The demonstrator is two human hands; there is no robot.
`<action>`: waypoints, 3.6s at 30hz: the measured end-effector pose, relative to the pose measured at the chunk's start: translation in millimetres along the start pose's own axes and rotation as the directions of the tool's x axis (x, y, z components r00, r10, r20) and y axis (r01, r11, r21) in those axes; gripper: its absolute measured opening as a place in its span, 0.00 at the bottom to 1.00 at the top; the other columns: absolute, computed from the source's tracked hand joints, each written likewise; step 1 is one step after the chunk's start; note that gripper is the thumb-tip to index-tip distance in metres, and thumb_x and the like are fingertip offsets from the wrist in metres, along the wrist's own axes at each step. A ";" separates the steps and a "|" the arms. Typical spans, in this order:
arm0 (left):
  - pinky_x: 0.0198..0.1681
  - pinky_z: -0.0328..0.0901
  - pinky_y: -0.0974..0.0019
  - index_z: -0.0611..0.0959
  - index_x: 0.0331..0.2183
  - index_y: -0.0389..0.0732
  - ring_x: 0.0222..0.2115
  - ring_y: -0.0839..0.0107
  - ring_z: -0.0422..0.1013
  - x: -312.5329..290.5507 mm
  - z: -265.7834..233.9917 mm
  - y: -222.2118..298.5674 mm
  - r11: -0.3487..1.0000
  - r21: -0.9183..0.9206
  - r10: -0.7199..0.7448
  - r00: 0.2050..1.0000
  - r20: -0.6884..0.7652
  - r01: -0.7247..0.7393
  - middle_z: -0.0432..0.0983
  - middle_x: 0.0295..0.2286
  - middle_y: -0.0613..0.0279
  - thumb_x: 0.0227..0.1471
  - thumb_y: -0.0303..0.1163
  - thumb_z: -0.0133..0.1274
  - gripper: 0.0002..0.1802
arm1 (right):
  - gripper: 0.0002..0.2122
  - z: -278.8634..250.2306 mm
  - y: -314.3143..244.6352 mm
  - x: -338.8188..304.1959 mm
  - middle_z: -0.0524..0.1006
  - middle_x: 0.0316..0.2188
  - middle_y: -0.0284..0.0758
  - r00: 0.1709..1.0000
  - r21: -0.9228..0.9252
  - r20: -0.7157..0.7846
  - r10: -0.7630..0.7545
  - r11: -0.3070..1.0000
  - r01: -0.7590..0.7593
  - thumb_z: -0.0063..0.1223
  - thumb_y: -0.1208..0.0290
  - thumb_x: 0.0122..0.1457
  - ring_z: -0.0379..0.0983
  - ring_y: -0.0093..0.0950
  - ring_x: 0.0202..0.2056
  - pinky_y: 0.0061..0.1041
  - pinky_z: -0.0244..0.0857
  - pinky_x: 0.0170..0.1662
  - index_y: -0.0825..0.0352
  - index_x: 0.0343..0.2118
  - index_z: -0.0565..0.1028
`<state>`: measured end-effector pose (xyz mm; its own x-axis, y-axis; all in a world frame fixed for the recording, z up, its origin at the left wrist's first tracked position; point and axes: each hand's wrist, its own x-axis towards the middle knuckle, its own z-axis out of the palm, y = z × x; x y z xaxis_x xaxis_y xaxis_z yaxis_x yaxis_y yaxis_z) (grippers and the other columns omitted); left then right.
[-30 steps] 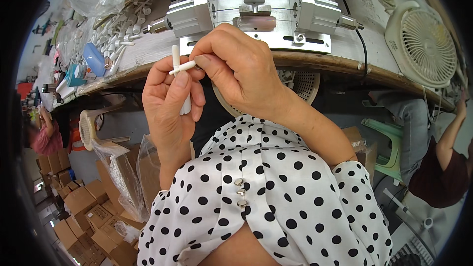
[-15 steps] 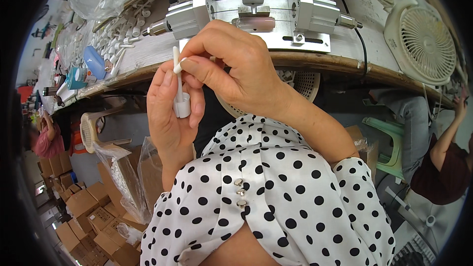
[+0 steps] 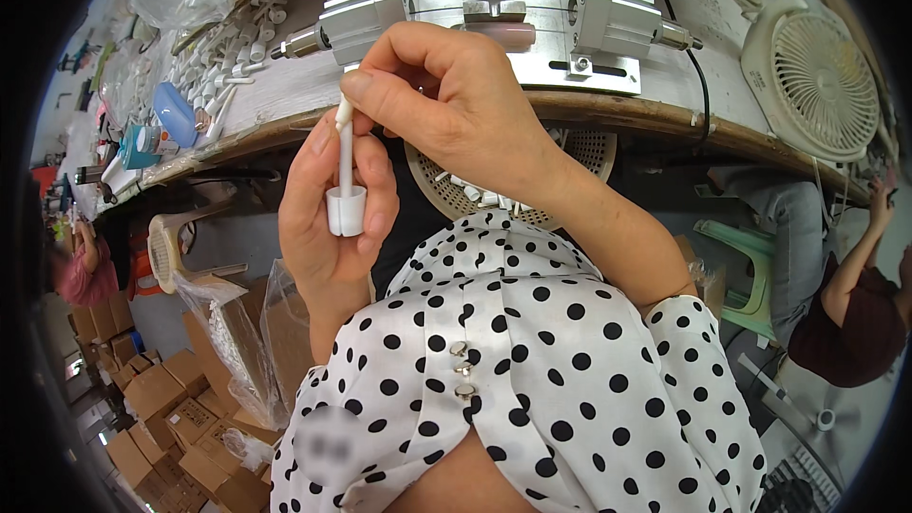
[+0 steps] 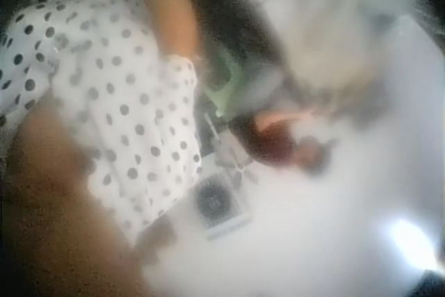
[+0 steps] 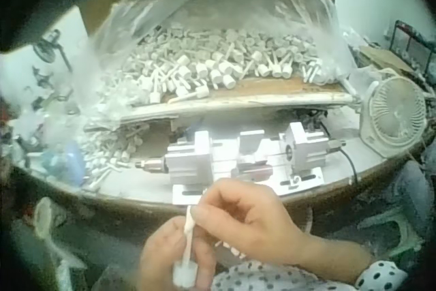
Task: The recorder is assembling small white plastic pump or sprayer components by hand and then using a pneumatic assembly fixture to press them together.
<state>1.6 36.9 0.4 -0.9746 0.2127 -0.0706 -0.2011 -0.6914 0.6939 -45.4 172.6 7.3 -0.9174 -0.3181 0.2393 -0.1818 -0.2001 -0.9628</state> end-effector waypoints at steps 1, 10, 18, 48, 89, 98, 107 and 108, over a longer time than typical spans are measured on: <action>0.08 0.55 0.80 0.70 0.34 0.32 0.11 0.77 0.64 0.5 -1.8 -0.3 0.996 -0.078 -0.033 0.999 0.027 0.035 0.72 0.20 0.55 0.55 0.34 0.39 0.13 | 0.08 -0.7 -1.0 0.3 0.74 0.20 0.30 0.999 0.009 0.025 0.024 1.000 -0.024 0.50 0.71 0.54 0.68 0.14 0.22 0.12 0.61 0.25 0.71 0.26 0.72; 0.06 0.55 0.79 0.68 0.34 0.33 0.10 0.74 0.63 1.9 -9.9 -1.2 0.971 -0.215 -0.083 0.990 0.115 0.106 0.70 0.20 0.55 0.55 0.34 0.36 0.13 | 0.07 -1.3 -1.6 1.9 0.74 0.20 0.30 0.995 0.045 0.080 0.056 0.997 -0.060 0.49 0.71 0.55 0.68 0.13 0.23 0.11 0.61 0.25 0.71 0.25 0.71; 0.06 0.55 0.78 0.68 0.36 0.32 0.10 0.73 0.63 4.6 -9.2 2.3 0.995 -0.100 -0.023 0.997 0.075 0.030 0.68 0.20 0.55 0.55 0.32 0.37 0.13 | 0.07 -1.4 2.9 6.1 0.74 0.20 0.29 0.994 0.026 0.094 0.053 0.998 -0.055 0.49 0.71 0.55 0.66 0.12 0.22 0.12 0.60 0.25 0.71 0.26 0.72; 0.36 0.61 0.60 0.76 0.31 0.34 0.32 0.58 0.67 80.5 -145.9 100.2 -0.515 0.857 0.722 0.542 0.430 0.006 0.71 0.29 0.54 0.42 0.20 0.49 0.09 | 0.09 -196.4 -8.2 152.8 0.75 0.30 0.36 0.941 -0.989 0.068 -0.332 -0.144 0.021 0.52 0.68 0.47 0.71 0.36 0.32 0.31 0.64 0.35 0.64 0.32 0.72; 0.37 0.64 0.64 0.77 0.35 0.34 0.35 0.59 0.67 87.2 2.5 -31.1 -0.009 0.865 0.321 0.818 0.478 -0.502 0.67 0.38 0.52 0.34 0.21 0.56 0.18 | 0.12 -185.3 -43.0 115.6 0.74 0.26 0.45 0.957 -0.990 -0.136 -0.254 0.011 -0.138 0.53 0.64 0.43 0.71 0.40 0.31 0.33 0.63 0.33 0.69 0.27 0.75; 0.41 0.62 0.59 0.73 0.36 0.31 0.39 0.51 0.65 95.8 10.9 -57.5 -0.259 0.827 0.196 0.812 0.550 -0.498 0.65 0.40 0.47 0.38 0.21 0.53 0.17 | 0.10 -171.7 -41.1 85.2 0.74 0.27 0.46 0.904 -0.962 0.040 -0.427 0.227 0.150 0.50 0.70 0.44 0.71 0.42 0.32 0.34 0.64 0.36 0.69 0.29 0.76; 0.29 0.63 0.67 0.76 0.32 0.37 0.27 0.68 0.68 125.8 20.6 -21.3 -0.184 0.796 0.175 0.778 0.603 -0.576 0.71 0.29 0.58 0.37 0.25 0.57 0.14 | 0.10 -147.1 -38.2 18.3 0.73 0.25 0.34 0.867 -0.795 0.150 -0.475 0.464 0.392 0.59 0.72 0.42 0.70 0.28 0.27 0.21 0.64 0.29 0.68 0.29 0.75; 0.26 0.63 0.70 0.77 0.30 0.39 0.24 0.73 0.67 142.7 23.2 -6.8 -0.161 0.781 0.294 0.726 0.622 -0.604 0.72 0.26 0.61 0.37 0.26 0.58 0.13 | 0.10 -139.7 -37.3 14.1 0.73 0.25 0.34 0.845 -0.753 0.208 -0.492 0.472 0.459 0.59 0.73 0.42 0.70 0.28 0.26 0.22 0.64 0.30 0.68 0.29 0.75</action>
<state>-133.8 88.0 2.3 -0.7052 0.3808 0.5981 0.6978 0.5223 0.4903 -101.0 305.0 28.9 -0.6126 -0.3629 0.7021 -0.7737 0.4571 -0.4388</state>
